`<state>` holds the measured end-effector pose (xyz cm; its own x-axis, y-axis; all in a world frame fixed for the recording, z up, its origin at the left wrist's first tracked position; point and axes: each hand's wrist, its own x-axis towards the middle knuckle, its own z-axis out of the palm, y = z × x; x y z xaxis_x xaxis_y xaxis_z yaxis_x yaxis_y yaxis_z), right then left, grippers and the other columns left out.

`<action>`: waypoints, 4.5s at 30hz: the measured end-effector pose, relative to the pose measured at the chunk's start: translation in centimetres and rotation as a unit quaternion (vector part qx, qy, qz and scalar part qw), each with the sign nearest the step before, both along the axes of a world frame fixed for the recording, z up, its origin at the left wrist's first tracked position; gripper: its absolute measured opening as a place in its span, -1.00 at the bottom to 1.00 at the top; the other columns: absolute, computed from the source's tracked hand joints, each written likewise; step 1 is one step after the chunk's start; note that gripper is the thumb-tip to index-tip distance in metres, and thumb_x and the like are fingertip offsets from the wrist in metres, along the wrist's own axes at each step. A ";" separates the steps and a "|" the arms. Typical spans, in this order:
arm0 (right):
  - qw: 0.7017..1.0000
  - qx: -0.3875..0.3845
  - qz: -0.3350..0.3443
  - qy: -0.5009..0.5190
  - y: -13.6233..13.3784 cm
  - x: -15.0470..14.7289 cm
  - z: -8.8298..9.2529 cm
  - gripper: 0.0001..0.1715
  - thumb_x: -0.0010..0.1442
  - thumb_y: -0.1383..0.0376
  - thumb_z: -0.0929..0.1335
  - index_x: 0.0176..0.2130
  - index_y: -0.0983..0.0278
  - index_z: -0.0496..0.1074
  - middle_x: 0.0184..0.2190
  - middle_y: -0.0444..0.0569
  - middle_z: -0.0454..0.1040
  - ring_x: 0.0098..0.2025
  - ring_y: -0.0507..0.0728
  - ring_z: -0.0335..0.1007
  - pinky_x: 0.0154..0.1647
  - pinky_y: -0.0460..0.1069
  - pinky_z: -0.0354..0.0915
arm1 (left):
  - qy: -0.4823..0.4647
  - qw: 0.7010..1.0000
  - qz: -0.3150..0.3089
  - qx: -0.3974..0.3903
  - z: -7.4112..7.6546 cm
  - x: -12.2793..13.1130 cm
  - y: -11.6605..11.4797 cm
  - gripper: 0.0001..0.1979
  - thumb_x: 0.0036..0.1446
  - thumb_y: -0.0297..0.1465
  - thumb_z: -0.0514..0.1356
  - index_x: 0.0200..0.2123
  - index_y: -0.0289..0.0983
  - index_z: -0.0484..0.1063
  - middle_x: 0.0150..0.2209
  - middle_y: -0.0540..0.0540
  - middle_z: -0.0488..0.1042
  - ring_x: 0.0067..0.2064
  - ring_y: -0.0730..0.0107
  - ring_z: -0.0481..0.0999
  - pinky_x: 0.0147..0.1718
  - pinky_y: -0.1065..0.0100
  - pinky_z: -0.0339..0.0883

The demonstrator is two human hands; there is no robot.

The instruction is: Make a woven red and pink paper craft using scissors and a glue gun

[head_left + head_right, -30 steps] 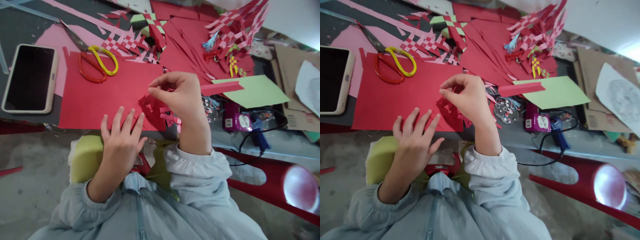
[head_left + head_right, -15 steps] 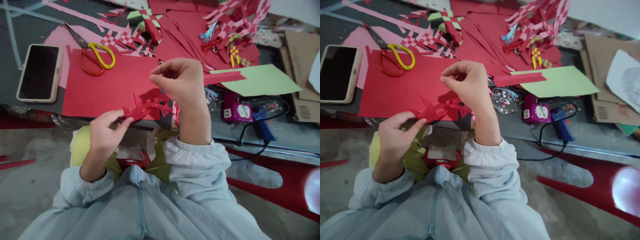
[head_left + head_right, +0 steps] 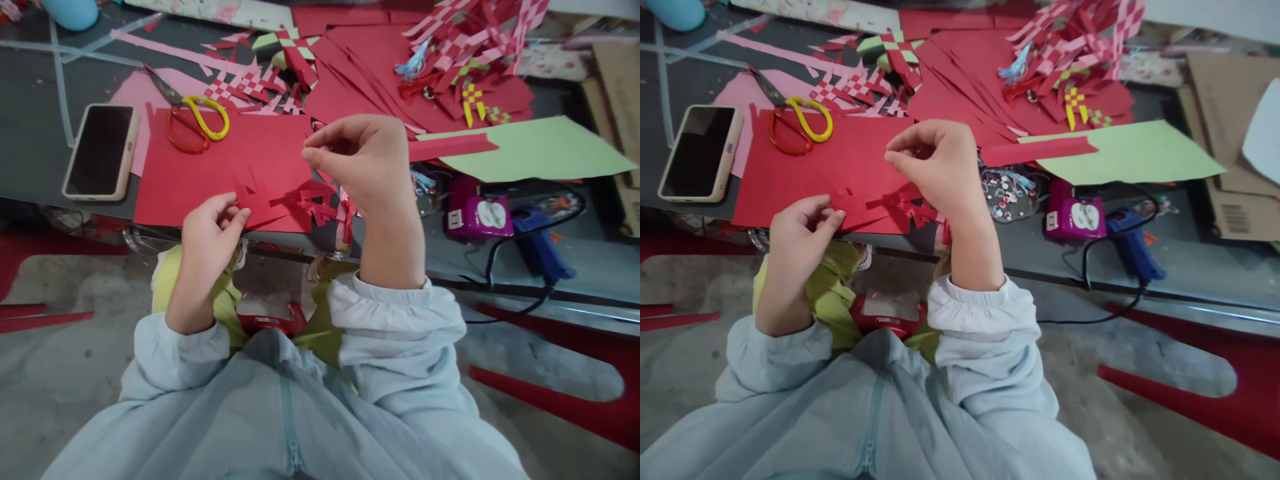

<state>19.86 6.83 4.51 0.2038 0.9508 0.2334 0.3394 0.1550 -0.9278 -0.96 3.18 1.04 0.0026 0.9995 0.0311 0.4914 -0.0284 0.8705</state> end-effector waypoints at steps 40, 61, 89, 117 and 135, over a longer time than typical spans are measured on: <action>0.921 -0.039 0.323 -0.215 -1.2 -0.6 -1.1 -0.91 0.08 0.42 0.38 -0.38 0.30 0.53 -0.35 -0.01 0.58 -0.24 0.13 0.52 -0.20 0.00 0.33 | 0.404 0.880 -0.142 0.207 -0.3 0.1 -2.7 -0.58 0.21 -0.44 0.10 0.14 -0.22 0.40 -0.06 -0.23 0.48 -0.03 0.05 0.38 -0.13 0.09 0.22; 0.923 -0.039 0.324 -0.203 -1.2 -0.7 -1.3 -0.90 0.06 0.43 0.36 -0.38 0.28 0.50 -0.36 -0.03 0.57 -0.22 0.13 0.52 -0.19 0.00 0.33 | 0.435 0.882 -0.098 0.151 -0.3 1.6 -2.3 -0.48 0.28 -0.20 0.06 0.20 -0.37 0.32 -0.06 -0.34 0.43 -0.05 -0.02 0.37 -0.12 0.06 0.21; 0.930 -0.001 0.302 -0.209 -0.5 -2.1 -2.1 -0.92 0.08 0.43 0.37 -0.36 0.28 0.48 -0.31 0.01 0.57 -0.13 0.18 0.52 -0.10 0.05 0.37 | 0.372 0.910 -0.109 0.150 -0.3 1.6 -2.3 -0.52 0.29 -0.30 0.04 0.22 -0.35 0.29 0.24 -0.33 0.33 0.22 -0.12 0.26 0.10 -0.08 0.17; 0.939 -0.018 0.296 -0.175 -0.3 -1.8 -2.0 -0.93 0.08 0.43 0.37 -0.37 0.31 0.48 -0.32 0.02 0.56 -0.14 0.17 0.53 -0.07 0.08 0.38 | 0.379 0.900 -0.125 0.174 -0.5 1.5 -2.5 -0.56 0.29 -0.31 0.05 0.17 -0.35 0.33 0.13 -0.29 0.43 0.09 -0.03 0.36 0.00 0.01 0.21; 0.968 0.043 0.180 -0.169 -0.5 -0.4 -1.3 -0.88 0.08 0.42 0.43 -0.40 0.20 0.47 -0.38 -0.08 0.56 -0.27 0.11 0.49 -0.20 0.06 0.37 | 0.303 0.921 -0.057 0.237 -0.4 -1.3 -4.1 -0.66 0.13 -0.55 0.10 -0.07 -0.32 0.55 -0.16 -0.18 0.54 -0.07 0.14 0.42 0.02 0.10 0.33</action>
